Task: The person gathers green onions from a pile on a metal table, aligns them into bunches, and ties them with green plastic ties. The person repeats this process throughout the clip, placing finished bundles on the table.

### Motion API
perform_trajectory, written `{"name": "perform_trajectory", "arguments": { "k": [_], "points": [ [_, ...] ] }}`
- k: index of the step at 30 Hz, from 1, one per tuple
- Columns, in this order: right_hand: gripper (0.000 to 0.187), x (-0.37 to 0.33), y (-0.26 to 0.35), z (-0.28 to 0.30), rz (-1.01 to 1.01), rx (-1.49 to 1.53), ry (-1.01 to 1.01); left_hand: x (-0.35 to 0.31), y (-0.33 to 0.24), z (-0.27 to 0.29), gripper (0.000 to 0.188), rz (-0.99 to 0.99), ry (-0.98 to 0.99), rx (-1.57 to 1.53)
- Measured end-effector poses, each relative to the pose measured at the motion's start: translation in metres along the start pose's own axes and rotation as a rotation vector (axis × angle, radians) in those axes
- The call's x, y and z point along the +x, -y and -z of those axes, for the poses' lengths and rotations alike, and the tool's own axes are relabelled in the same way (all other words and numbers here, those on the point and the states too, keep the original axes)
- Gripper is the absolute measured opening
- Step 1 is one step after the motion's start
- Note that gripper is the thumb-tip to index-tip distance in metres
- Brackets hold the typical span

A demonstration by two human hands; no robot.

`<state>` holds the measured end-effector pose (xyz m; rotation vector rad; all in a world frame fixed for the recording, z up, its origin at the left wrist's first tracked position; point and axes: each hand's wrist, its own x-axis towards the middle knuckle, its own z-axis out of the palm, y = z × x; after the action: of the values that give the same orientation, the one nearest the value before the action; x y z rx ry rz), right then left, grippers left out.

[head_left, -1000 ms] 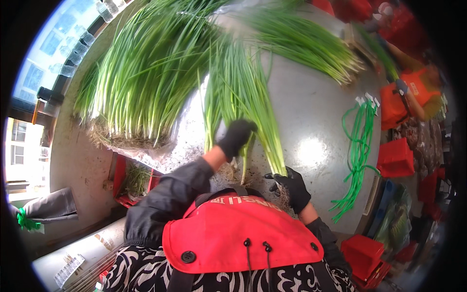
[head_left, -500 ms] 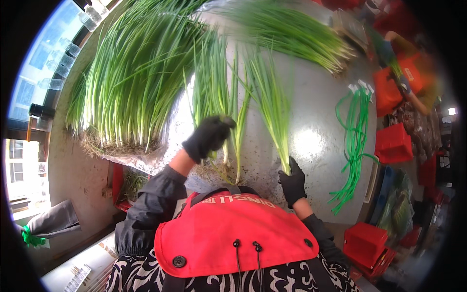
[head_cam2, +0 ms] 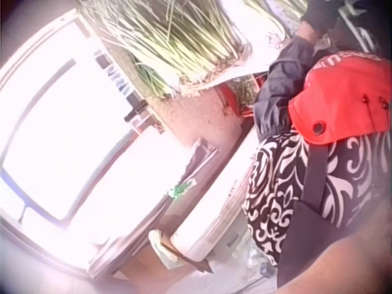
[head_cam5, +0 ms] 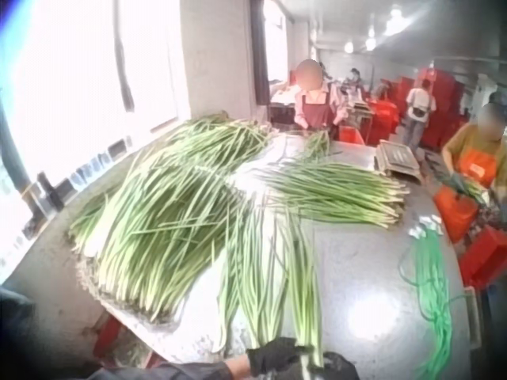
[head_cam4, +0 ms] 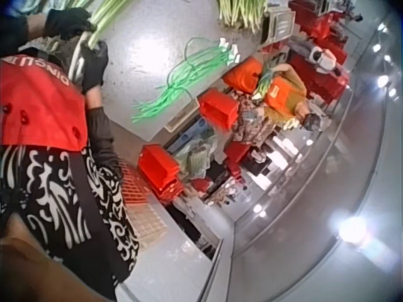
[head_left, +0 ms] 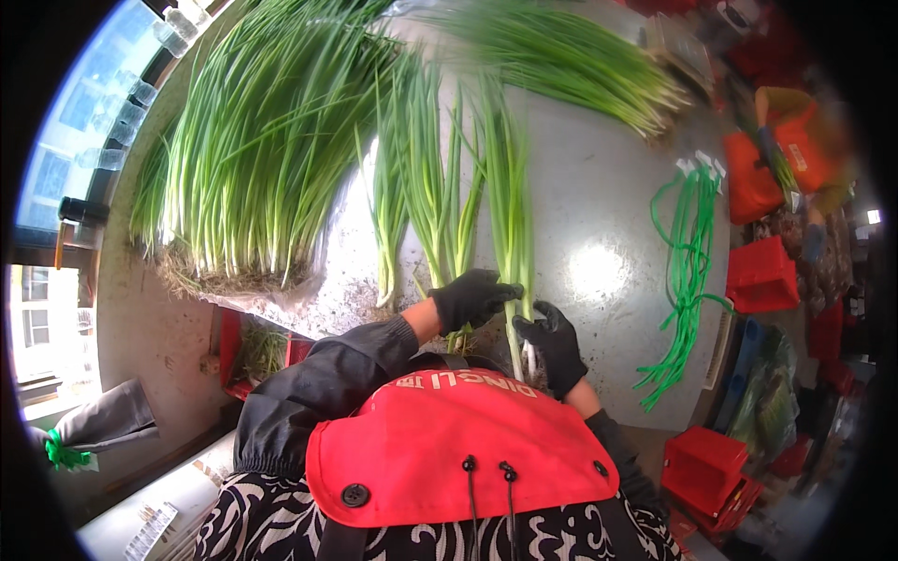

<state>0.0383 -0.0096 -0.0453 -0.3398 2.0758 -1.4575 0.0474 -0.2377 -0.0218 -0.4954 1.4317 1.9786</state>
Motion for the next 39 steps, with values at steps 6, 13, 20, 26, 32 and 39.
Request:
{"name": "perform_trajectory", "arguments": {
  "k": [6,13,20,26,32,39],
  "points": [
    [0.024,0.003,0.041,0.029,-0.251,0.673,0.078,-0.008,0.004,0.011,0.031,-0.043,0.052,0.001],
    [0.021,0.002,0.023,0.034,-0.395,0.908,0.080,-0.006,0.014,0.023,0.029,-0.025,0.071,-0.064],
    [0.025,-0.001,0.028,0.030,-0.344,0.885,0.040,-0.015,-0.002,0.021,0.033,-0.113,0.121,0.039],
    [0.028,0.004,0.015,0.029,-0.340,0.850,0.070,0.012,0.033,0.037,0.027,-0.336,-0.533,0.474],
    [0.024,-0.009,0.022,0.014,-0.098,0.294,0.059,0.002,-0.025,-0.015,0.023,-1.106,-0.328,0.938],
    [0.026,-0.022,-0.008,0.006,0.221,-0.069,0.023,0.017,-0.033,-0.034,0.013,-0.973,-0.086,1.719]
  ]
}}
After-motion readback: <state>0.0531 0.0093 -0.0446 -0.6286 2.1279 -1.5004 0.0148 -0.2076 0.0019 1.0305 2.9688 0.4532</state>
